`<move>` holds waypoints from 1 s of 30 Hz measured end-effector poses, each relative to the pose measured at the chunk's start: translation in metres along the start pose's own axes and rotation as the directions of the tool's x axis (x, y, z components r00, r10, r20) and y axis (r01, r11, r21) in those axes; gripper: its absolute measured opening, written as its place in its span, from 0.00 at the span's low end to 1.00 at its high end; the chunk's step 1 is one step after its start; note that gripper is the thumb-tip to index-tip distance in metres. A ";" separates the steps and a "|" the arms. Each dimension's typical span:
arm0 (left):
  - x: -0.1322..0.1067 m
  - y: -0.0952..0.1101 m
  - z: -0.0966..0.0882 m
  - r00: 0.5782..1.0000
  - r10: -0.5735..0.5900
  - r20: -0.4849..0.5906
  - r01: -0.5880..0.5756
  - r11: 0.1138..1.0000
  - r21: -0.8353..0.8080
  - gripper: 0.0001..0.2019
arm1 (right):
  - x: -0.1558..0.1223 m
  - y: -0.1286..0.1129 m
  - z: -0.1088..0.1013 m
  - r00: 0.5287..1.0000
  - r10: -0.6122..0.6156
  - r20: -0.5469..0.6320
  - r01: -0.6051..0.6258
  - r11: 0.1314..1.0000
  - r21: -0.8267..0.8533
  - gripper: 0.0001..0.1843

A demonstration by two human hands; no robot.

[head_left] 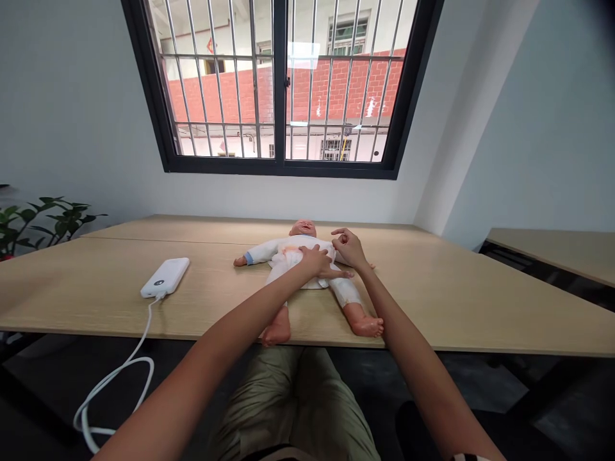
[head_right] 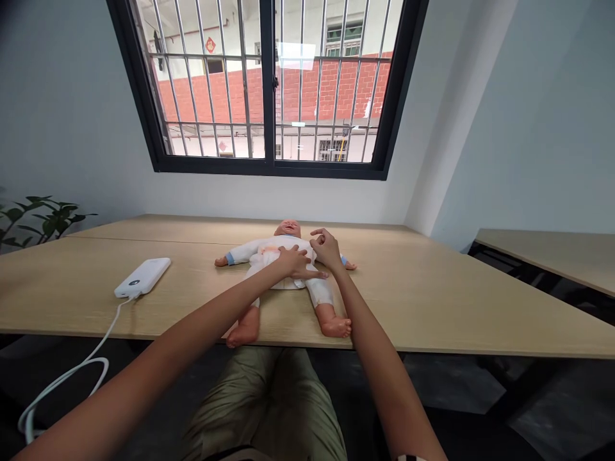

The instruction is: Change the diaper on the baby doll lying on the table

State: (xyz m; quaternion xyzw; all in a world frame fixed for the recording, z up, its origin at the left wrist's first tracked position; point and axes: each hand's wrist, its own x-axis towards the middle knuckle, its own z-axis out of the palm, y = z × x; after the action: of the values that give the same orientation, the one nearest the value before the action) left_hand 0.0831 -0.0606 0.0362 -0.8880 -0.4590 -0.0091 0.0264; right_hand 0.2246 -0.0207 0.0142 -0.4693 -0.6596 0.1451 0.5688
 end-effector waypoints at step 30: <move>-0.056 -0.039 0.015 0.880 0.135 -0.455 -0.228 0.961 -0.156 0.17 | -0.016 -0.010 0.027 0.958 0.049 0.283 -0.098 0.982 0.162 0.13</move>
State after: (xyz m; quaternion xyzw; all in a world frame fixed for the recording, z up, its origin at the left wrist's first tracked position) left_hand 0.0190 -0.0833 0.0201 -0.9000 -0.3519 -0.2543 0.0385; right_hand 0.1946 -0.0296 0.0032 -0.4170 -0.6995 0.2880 0.5038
